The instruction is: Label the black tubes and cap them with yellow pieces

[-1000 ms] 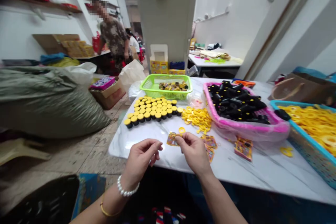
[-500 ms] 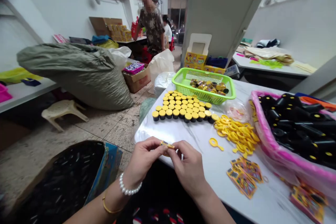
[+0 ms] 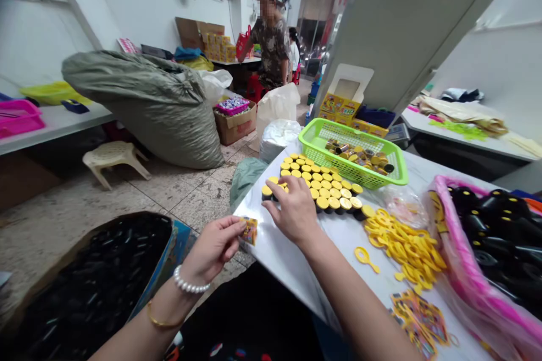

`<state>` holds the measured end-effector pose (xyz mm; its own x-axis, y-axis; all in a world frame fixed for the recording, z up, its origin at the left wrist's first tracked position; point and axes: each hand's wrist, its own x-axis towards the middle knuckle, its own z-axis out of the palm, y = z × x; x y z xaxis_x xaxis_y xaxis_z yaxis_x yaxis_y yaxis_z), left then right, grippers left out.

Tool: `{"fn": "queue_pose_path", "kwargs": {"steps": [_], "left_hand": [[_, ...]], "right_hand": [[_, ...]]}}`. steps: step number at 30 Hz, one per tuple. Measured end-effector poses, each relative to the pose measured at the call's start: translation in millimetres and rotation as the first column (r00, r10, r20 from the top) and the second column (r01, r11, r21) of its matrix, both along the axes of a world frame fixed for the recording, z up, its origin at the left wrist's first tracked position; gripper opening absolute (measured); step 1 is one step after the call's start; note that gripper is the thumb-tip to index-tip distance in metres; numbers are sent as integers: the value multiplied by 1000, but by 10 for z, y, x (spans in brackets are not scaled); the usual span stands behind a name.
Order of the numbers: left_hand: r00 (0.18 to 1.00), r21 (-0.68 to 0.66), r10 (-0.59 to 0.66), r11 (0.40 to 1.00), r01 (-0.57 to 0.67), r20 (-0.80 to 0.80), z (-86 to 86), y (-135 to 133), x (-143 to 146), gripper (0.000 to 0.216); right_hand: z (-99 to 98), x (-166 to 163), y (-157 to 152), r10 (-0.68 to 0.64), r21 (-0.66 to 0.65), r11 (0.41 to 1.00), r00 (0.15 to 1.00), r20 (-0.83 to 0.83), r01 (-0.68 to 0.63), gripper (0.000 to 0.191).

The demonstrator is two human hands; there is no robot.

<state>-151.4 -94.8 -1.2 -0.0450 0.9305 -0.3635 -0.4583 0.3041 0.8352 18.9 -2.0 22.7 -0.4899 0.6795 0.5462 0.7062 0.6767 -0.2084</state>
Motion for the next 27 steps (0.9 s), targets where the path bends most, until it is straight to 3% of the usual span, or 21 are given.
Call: {"fn": "queue_pose_path", "kwargs": {"steps": [3,6,8,10,12,14,16,19,23,25,27], "left_hand": [[993,-32,12,999,-8,115,-38,27,-42,20],[973,-48,26,999,-15,228,-52,43,-103,14],[951,-65,31,998,-11,309,-48,60,-150,10],[921,-91,34,996,1,389,-45,88,-181,7],[891,-109,30,994,22,453,-48,123,-179,5],[873,-113,16,993,45,488,-57,157,-140,6],[869,-104,2,993,57,495,-62,182,-76,8],[877,-82,-25,994,73,480,-52,200,17,10],[882,-82,-32,993,80,470,-28,197,76,12],[885,-94,-13,994,64,465,-22,191,87,13],[894,-92,-6,994,53,448,-20,187,101,14]], "right_hand": [[-39,-151,220,1,99,995,957,289,-31,26],[-10,-219,272,92,40,993,935,343,-112,16],[33,-175,207,153,-42,988,954,260,-147,12],[57,-65,83,154,-201,968,988,-6,-152,17],[42,69,-65,60,-458,854,921,-385,-247,24],[-3,175,-203,-106,-624,652,763,-637,-431,27],[-51,223,-304,-223,-661,498,654,-723,-561,30],[-91,212,-369,-317,-677,408,601,-734,-612,32],[-86,181,-377,-406,-712,392,586,-702,-582,37],[-73,183,-393,-390,-721,432,609,-691,-541,37],[-58,189,-427,-330,-701,517,641,-693,-492,33]]}}
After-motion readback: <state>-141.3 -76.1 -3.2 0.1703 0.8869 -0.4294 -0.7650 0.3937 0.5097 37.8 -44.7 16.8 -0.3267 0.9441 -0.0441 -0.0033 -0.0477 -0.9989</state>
